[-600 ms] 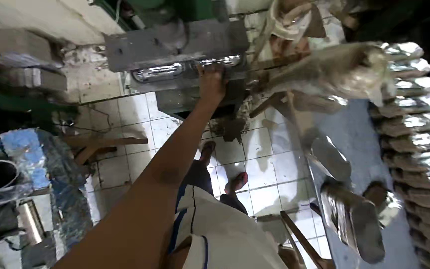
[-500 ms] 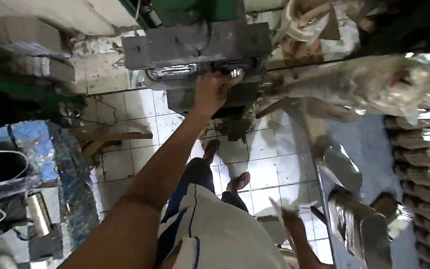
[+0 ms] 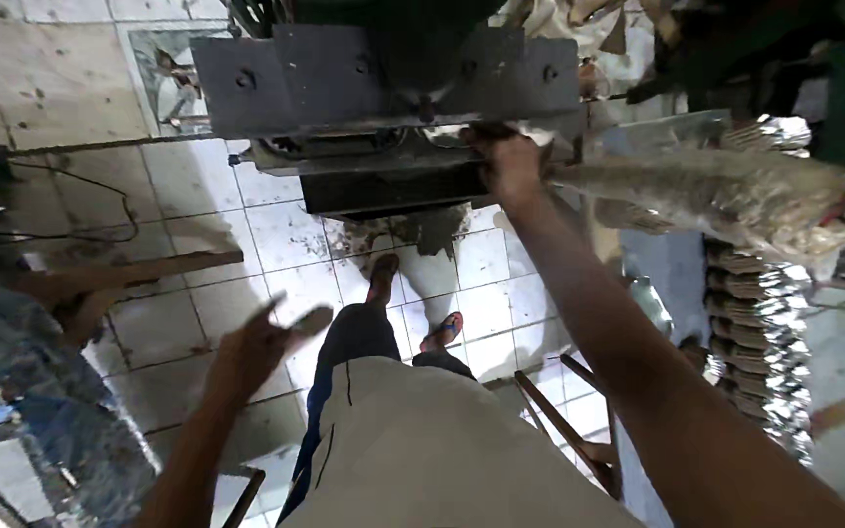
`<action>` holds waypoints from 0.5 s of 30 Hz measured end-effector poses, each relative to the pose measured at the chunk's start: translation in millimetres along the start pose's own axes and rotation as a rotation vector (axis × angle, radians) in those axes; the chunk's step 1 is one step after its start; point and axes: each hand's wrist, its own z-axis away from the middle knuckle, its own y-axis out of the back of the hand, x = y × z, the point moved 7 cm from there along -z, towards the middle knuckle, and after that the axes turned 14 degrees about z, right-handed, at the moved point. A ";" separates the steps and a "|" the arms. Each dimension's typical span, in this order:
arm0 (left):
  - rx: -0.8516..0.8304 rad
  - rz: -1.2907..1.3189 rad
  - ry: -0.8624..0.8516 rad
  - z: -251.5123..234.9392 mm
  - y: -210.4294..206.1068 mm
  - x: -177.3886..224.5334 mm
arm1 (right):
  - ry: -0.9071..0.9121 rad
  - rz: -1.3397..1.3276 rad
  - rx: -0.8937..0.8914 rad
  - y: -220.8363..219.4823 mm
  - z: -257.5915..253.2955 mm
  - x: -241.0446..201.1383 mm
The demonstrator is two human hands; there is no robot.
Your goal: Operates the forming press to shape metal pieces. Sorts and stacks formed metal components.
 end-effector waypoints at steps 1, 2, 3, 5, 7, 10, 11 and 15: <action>-0.071 0.008 0.166 14.0 -12.9 -35.6 | 0.002 -0.018 -0.050 -1.2 -3.6 -9.3; -0.103 0.073 0.251 29.5 -25.6 -62.4 | 0.006 -0.048 -0.054 -1.7 -5.3 -11.7; -0.084 0.199 0.271 43.8 -37.1 -81.5 | 0.023 -0.069 -0.025 -2.3 -5.3 -10.2; -0.051 0.484 0.298 65.2 -56.2 -101.0 | 0.069 -0.085 -0.009 -5.3 3.4 -8.1; 0.014 0.591 0.299 71.6 -63.2 -104.8 | 0.057 -0.034 0.007 -11.6 11.0 -27.3; 0.126 0.425 0.296 67.3 -59.7 -105.3 | 0.001 0.074 0.258 -25.1 -0.8 -131.7; 0.140 0.353 0.295 63.9 -60.9 -102.8 | -0.004 0.026 0.242 -21.0 -11.3 -176.4; -0.088 0.170 0.354 48.5 -72.7 -98.4 | 0.089 -0.258 -0.176 24.9 -28.0 -247.8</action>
